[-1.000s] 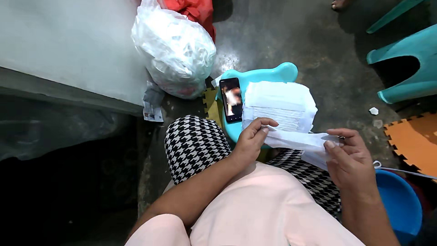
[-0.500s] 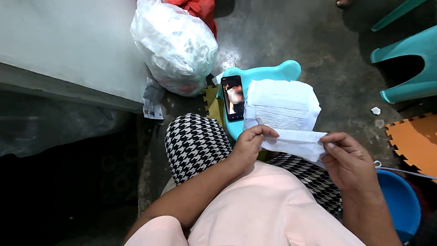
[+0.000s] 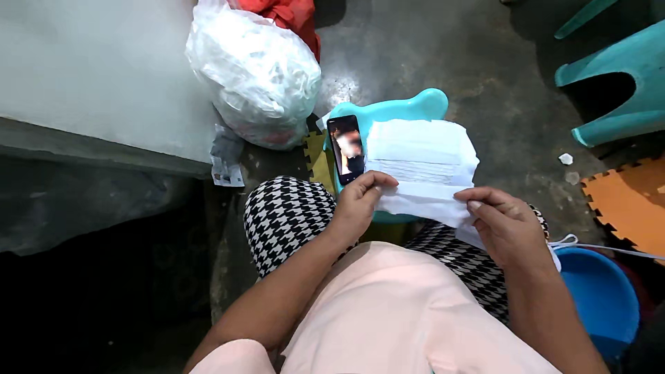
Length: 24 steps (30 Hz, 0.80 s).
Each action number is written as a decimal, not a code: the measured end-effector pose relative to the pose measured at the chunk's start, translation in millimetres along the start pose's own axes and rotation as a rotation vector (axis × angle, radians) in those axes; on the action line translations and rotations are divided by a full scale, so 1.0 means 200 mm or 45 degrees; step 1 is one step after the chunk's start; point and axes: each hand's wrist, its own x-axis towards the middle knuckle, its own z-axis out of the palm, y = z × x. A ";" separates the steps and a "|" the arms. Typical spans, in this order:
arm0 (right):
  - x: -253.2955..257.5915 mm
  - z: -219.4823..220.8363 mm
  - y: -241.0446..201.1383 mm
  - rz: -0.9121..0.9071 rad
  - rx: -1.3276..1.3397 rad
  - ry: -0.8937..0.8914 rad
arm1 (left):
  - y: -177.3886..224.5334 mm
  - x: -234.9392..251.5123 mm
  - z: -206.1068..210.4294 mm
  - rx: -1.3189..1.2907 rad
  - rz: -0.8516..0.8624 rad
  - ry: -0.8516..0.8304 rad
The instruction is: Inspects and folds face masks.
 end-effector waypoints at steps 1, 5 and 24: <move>0.03 0.01 -0.01 0.003 -0.023 0.018 | 0.02 0.02 -0.01 0.020 0.010 0.002; 0.17 0.03 -0.10 -0.125 -0.151 0.022 | 0.14 0.15 -0.02 0.119 0.133 -0.012; 0.39 0.06 -0.13 0.037 -0.784 0.000 | 0.24 0.37 -0.08 0.834 0.053 -0.028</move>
